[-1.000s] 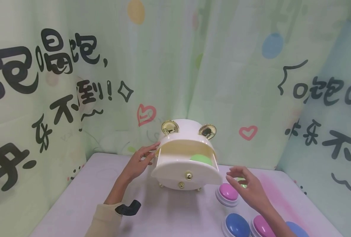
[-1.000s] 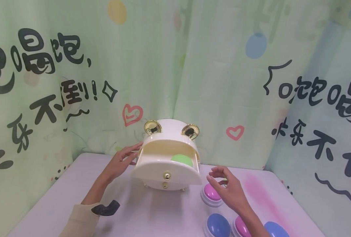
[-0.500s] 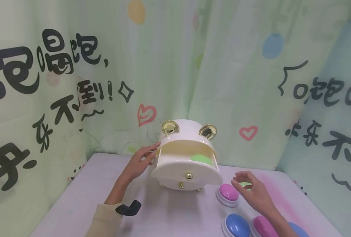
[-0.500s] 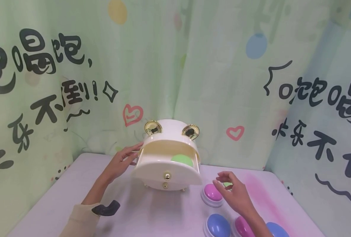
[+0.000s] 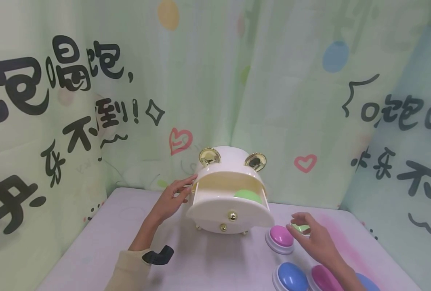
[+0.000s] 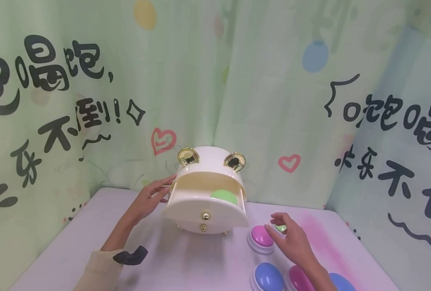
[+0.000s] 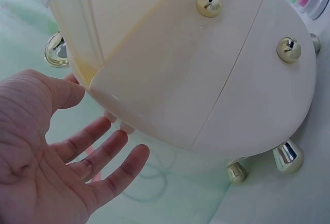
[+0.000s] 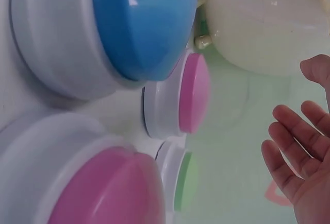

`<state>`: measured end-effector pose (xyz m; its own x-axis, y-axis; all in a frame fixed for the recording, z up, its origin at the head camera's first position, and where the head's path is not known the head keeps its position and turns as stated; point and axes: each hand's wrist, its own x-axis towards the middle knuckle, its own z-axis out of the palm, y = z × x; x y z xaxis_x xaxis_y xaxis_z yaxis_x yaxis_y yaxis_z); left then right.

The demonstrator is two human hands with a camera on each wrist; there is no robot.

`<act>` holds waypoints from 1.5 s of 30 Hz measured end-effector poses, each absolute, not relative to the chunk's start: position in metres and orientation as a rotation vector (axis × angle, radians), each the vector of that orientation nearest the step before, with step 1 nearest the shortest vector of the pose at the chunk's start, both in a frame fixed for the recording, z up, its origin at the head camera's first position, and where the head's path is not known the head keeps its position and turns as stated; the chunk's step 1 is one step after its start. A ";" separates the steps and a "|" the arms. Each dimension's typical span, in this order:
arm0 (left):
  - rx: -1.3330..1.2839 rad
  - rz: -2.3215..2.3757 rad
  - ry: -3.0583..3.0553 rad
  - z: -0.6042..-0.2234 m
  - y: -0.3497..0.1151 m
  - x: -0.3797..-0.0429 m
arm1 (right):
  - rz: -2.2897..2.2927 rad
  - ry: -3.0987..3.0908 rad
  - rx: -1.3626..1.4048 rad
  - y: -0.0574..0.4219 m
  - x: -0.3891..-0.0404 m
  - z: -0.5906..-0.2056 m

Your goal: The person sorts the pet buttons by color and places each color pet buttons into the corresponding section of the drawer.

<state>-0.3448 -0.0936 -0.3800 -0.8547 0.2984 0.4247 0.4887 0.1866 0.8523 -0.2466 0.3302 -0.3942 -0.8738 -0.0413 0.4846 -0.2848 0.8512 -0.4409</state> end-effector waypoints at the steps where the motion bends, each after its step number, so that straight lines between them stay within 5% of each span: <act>1: -0.768 -1.744 -2.288 -0.380 -0.094 -0.345 | 0.705 -2.557 0.240 0.331 -0.247 -0.395; 45: -0.758 -1.745 -2.287 -0.380 -0.093 -0.346 | 0.673 -2.860 0.046 0.377 -0.284 -0.403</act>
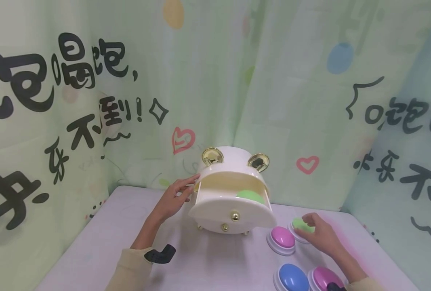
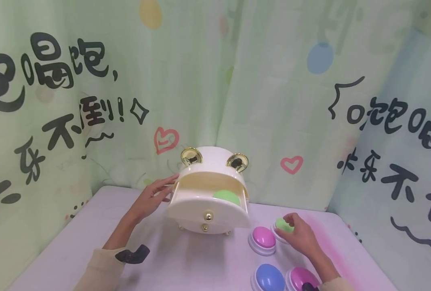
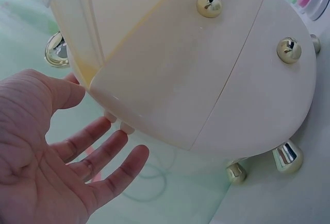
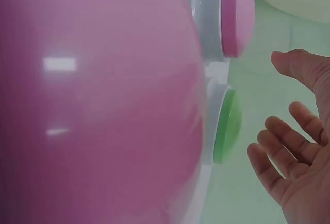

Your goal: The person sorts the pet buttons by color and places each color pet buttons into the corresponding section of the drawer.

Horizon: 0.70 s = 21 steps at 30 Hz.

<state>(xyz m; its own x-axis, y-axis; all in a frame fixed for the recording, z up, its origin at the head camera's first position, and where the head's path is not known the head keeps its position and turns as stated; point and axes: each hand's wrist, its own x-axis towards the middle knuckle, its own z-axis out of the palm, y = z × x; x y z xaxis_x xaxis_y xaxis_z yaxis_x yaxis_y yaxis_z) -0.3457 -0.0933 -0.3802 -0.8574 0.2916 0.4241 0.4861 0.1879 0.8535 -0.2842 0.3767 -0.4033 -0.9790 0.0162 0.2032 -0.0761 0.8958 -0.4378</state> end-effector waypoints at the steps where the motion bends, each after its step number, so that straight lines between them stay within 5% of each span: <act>1: -0.757 -1.745 -2.287 -0.380 -0.093 -0.346 | 0.663 -2.856 0.052 0.378 -0.285 -0.404; 21: -0.745 -1.769 -2.287 -0.380 -0.093 -0.346 | 0.612 -2.868 0.165 0.393 -0.302 -0.404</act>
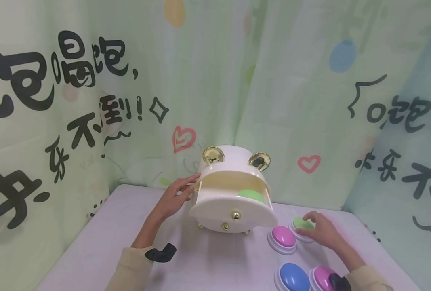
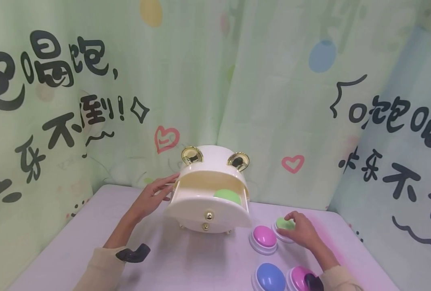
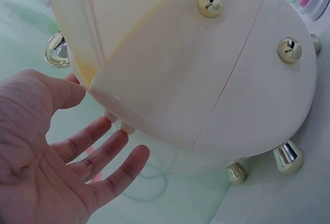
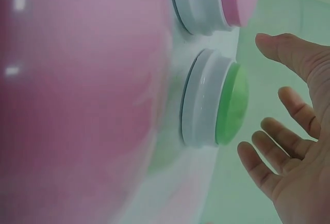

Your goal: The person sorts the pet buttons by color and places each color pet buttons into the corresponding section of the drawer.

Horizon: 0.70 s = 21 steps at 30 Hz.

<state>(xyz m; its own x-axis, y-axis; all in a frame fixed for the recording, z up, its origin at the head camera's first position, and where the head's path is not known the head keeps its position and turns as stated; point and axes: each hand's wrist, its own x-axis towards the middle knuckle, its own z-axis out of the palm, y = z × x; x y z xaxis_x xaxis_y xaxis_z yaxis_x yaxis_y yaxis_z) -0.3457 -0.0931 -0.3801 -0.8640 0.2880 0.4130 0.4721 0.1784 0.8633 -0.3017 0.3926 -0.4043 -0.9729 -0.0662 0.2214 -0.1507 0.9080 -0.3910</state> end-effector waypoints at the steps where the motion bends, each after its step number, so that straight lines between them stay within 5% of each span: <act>1: -0.742 -1.768 -2.287 -0.380 -0.093 -0.346 | 0.610 -2.877 0.161 0.393 -0.303 -0.404; 21: -0.769 -1.749 -2.290 -0.381 -0.095 -0.346 | 0.629 -2.988 0.116 0.396 -0.311 -0.404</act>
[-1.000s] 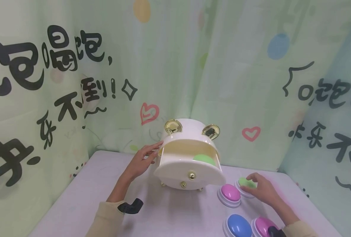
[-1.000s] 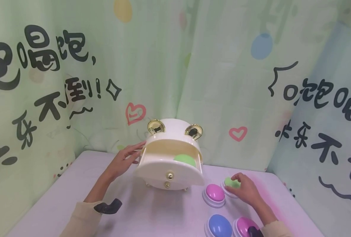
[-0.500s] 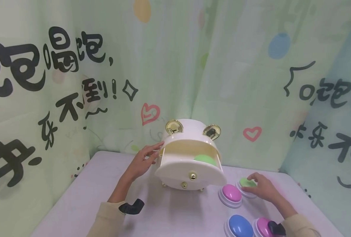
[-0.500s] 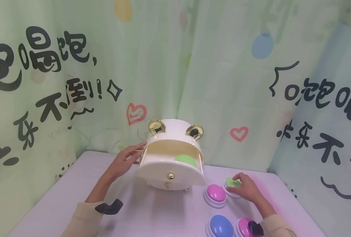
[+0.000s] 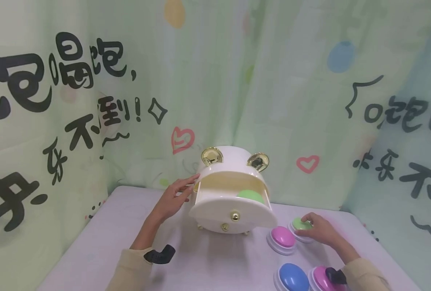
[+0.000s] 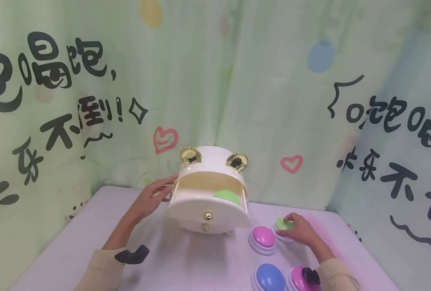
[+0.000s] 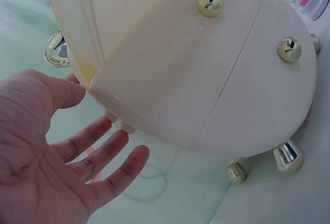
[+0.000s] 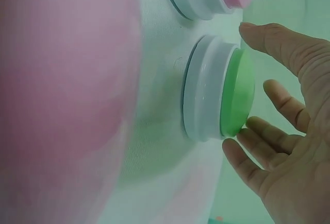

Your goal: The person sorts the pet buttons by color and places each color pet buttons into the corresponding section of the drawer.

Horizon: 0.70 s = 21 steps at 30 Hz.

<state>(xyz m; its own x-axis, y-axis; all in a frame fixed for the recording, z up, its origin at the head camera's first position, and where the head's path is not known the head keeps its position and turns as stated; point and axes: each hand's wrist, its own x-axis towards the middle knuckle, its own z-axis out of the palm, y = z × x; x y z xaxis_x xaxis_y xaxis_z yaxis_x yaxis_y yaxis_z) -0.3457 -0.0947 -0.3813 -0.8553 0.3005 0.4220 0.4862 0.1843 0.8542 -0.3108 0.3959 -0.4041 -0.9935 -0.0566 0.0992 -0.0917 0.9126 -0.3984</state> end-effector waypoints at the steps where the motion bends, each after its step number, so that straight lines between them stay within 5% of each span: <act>1: -0.766 -1.743 -2.292 -0.382 -0.095 -0.346 | 0.638 -2.987 0.114 0.396 -0.310 -0.404; 21: -0.738 -1.756 -2.302 -0.380 -0.093 -0.344 | 0.660 -3.028 0.050 0.404 -0.317 -0.412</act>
<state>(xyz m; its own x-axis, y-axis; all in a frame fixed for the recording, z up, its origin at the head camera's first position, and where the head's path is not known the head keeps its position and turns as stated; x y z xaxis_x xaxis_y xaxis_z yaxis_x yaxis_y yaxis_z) -0.3442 -0.0930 -0.3796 -0.8669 0.2881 0.4068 0.4685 0.1921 0.8623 -0.3168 0.4040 -0.4123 -0.9986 -0.0224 0.0478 -0.0402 0.9088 -0.4154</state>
